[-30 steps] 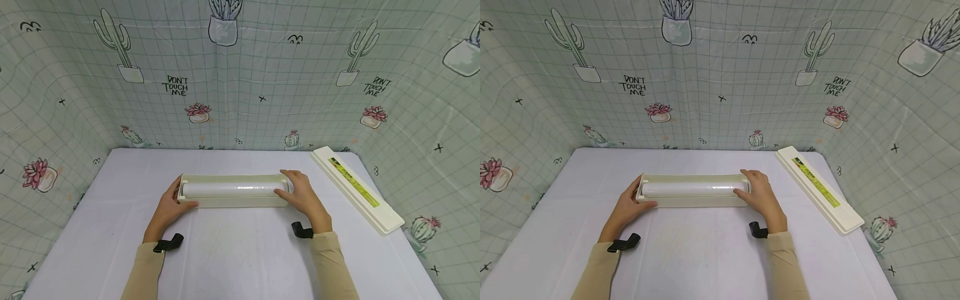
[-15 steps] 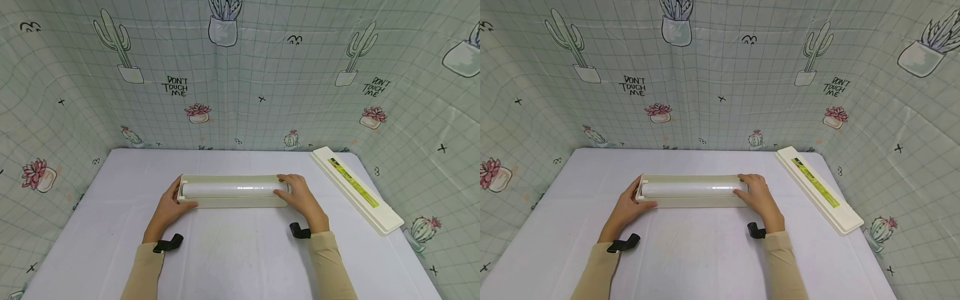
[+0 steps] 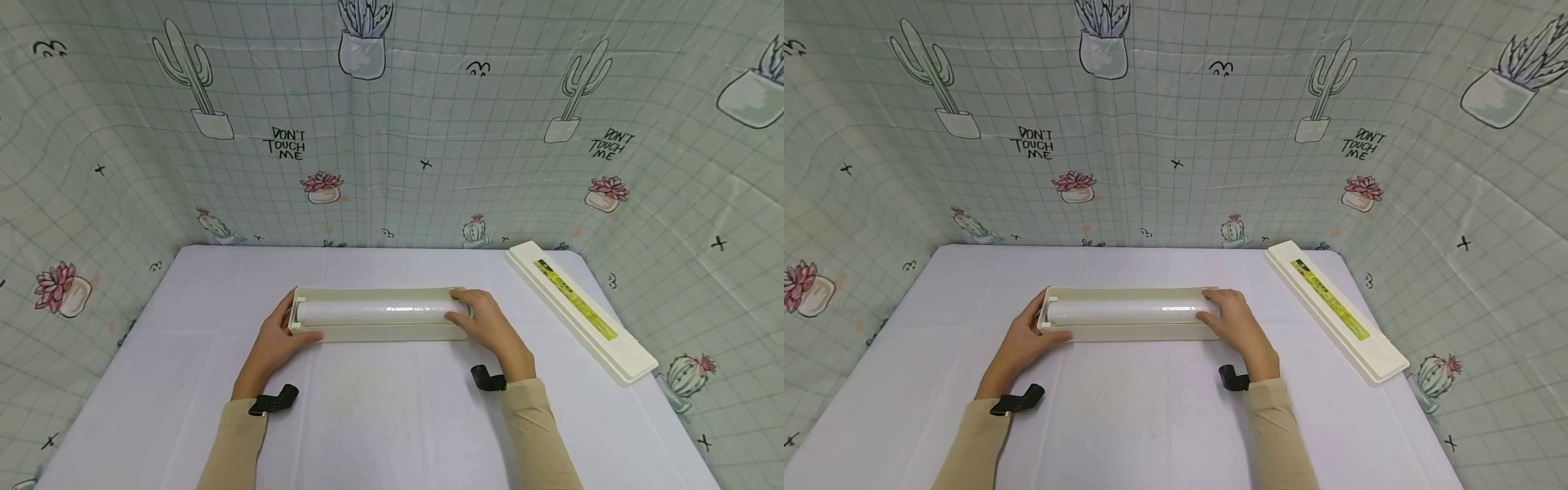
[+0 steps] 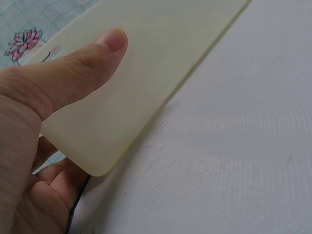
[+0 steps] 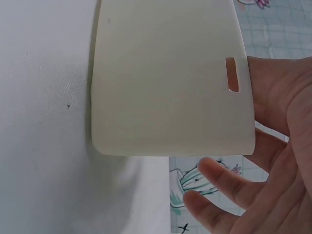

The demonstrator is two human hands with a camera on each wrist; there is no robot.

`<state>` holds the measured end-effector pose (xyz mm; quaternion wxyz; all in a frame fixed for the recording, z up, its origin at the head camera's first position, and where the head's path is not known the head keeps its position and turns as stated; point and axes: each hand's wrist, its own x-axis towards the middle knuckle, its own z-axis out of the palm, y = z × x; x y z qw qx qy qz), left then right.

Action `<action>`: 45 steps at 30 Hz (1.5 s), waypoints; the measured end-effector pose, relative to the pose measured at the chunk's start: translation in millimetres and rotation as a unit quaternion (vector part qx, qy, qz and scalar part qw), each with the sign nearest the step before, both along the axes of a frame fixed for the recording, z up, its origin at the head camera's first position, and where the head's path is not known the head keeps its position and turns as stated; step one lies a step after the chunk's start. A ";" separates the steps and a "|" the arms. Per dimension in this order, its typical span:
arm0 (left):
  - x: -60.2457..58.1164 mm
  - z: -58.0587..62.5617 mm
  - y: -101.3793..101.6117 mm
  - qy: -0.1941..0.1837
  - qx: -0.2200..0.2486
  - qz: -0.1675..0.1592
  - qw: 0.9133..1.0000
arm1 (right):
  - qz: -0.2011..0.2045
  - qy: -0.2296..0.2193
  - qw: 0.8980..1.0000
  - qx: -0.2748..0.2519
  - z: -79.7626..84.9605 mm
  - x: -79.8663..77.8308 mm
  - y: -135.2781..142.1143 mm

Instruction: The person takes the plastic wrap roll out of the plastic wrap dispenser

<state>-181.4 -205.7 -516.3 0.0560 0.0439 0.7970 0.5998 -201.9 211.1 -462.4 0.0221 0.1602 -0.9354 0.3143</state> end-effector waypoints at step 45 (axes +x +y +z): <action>1.2 2.1 1.0 0.001 -0.001 0.004 1.000 | 0.059 0.060 0.996 -0.001 24.6 16.1 -10.3</action>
